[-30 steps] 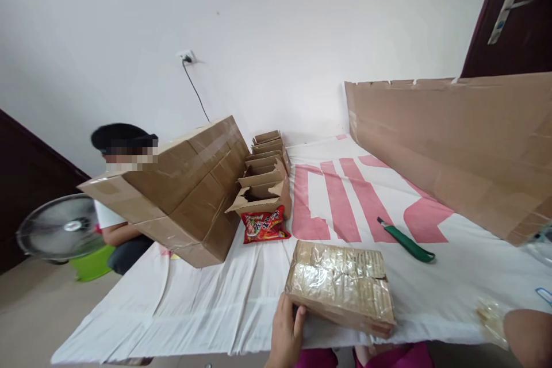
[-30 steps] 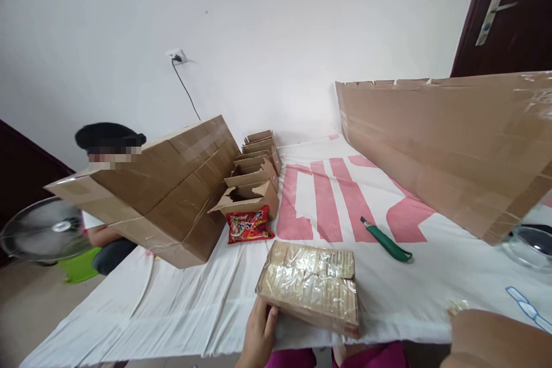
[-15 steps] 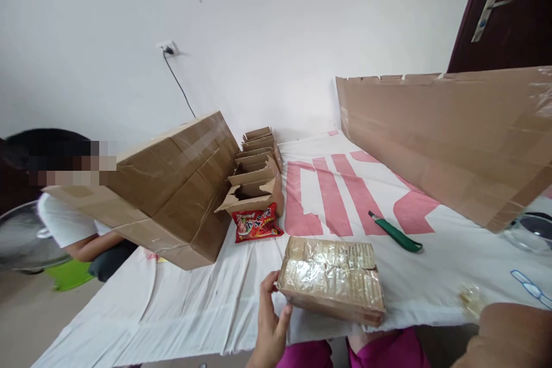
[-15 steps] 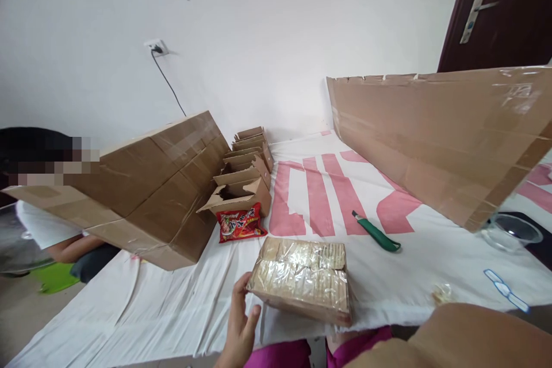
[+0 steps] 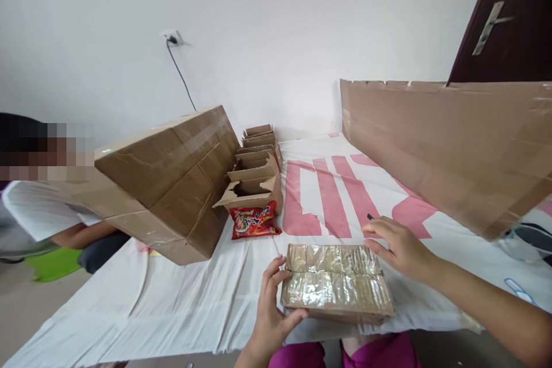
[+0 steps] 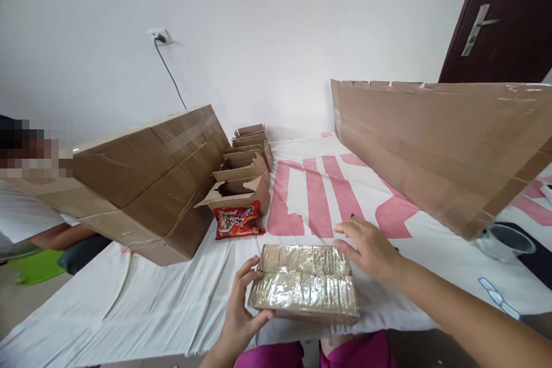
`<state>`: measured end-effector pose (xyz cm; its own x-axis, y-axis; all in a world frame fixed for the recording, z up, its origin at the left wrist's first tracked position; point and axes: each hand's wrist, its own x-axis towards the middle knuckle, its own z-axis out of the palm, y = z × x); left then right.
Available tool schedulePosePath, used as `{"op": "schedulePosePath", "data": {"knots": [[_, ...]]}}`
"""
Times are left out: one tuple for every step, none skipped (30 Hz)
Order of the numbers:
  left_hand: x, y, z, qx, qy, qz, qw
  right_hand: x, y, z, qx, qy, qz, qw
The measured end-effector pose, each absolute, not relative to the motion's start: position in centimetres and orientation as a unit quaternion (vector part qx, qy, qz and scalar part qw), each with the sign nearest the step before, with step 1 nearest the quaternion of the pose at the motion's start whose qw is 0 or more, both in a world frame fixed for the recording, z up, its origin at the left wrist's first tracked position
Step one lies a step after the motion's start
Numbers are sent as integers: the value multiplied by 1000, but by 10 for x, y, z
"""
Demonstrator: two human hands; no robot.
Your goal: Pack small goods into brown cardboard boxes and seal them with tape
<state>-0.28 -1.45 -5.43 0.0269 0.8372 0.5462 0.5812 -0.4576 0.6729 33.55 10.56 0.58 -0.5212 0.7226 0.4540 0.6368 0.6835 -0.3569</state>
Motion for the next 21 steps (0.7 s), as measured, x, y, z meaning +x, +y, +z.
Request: {"op": "schedulePosePath", "data": {"knots": [[-2, -16, -57, 704, 501, 486, 131, 340, 113, -2, -435, -866, 69, 235], [-1, -17, -59, 704, 499, 488, 132, 345, 120, -13, -488, -855, 63, 165], [0, -18, -60, 702, 498, 490, 139, 350, 127, -24, -545, -831, 50, 98], [1, -18, -61, 698, 496, 494, 149, 356, 132, -35, -582, -810, 42, 55], [3, -18, -62, 693, 493, 501, 160, 361, 136, -45, -605, -795, 36, 27], [4, -17, -63, 688, 487, 510, 171, 366, 139, -53, -612, -790, 35, 13], [5, -15, -64, 683, 481, 520, 181, 369, 140, -58, -610, -792, 38, 7], [6, -14, -65, 678, 474, 530, 188, 371, 141, -61, -606, -794, 44, 3], [7, -12, -65, 674, 467, 539, 195, 372, 141, -60, -603, -796, 53, 3], [8, -10, -66, 670, 461, 546, 200, 371, 142, -56, -602, -796, 63, 6], [8, -9, -67, 668, 457, 551, 204, 368, 142, -49, -602, -795, 71, 12], [9, -8, -67, 667, 454, 553, 208, 364, 142, -39, -606, -792, 74, 17], [9, -7, -68, 666, 452, 555, 211, 358, 141, -26, -608, -790, 73, 30], [9, -6, -69, 665, 451, 556, 213, 351, 140, -11, -605, -791, 70, 56], [9, -6, -69, 664, 449, 558, 213, 342, 137, 5, -592, -798, 70, 90], [9, -6, -70, 663, 447, 562, 213, 333, 132, 22, -570, -808, 79, 130], [9, -5, -71, 662, 445, 565, 211, 322, 125, 39, -530, -824, 100, 173], [9, -5, -73, 661, 443, 570, 207, 310, 116, 55, -481, -846, 133, 186], [9, -5, -74, 661, 440, 573, 202, 298, 107, 70, -429, -870, 167, 176], [9, -4, -75, 662, 438, 576, 197, 287, 97, 82, -381, -890, 195, 158], [9, -3, -77, 663, 436, 578, 193, 276, 88, 92, -344, -905, 211, 137]]}}
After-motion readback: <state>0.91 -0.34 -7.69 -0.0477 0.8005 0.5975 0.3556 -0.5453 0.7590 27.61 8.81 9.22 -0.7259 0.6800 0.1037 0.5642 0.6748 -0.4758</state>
